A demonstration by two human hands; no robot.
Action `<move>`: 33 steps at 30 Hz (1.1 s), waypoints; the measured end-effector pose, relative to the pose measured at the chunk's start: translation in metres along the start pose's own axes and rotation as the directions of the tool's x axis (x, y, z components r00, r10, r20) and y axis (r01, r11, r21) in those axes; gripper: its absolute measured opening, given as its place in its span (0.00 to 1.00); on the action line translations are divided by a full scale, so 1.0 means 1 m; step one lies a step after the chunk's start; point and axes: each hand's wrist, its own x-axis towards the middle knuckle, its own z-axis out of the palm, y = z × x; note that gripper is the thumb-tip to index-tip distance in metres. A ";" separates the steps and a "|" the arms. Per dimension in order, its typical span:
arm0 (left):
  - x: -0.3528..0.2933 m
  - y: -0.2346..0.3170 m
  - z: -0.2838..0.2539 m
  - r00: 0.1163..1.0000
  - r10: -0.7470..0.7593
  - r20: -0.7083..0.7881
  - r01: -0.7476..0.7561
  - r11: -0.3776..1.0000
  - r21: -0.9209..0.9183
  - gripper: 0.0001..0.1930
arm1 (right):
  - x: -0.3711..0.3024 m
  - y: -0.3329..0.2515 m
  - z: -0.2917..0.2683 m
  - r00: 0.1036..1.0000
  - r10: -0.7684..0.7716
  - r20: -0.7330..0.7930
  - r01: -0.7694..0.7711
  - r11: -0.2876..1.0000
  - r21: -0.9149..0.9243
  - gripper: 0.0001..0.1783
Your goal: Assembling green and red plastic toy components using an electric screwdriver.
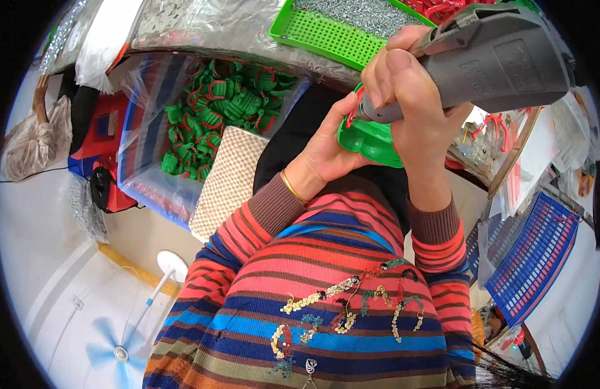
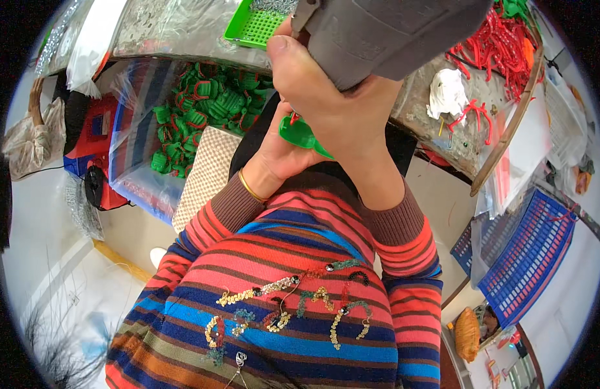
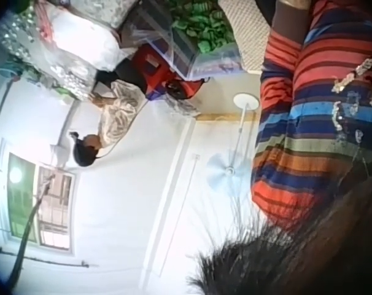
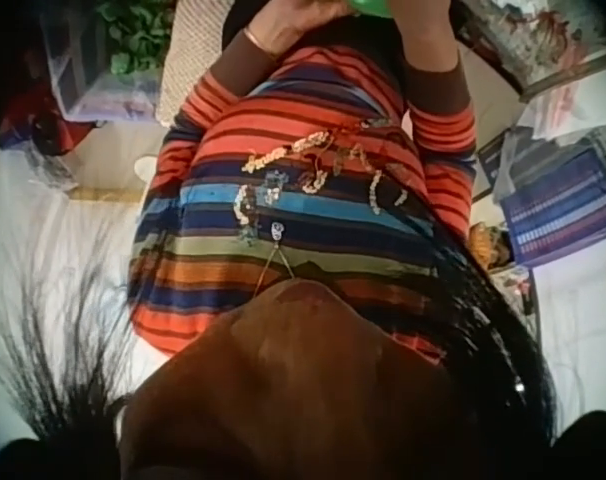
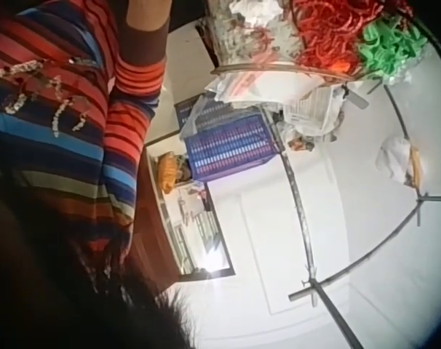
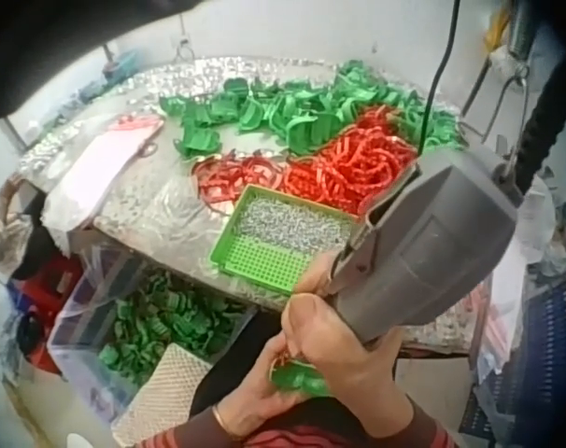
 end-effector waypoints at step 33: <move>-0.089 0.229 -0.190 0.553 0.713 -0.431 -0.558 0.701 0.443 0.40 | 0.085 -0.092 -0.042 0.979 0.008 0.202 0.010 0.996 -0.087 0.24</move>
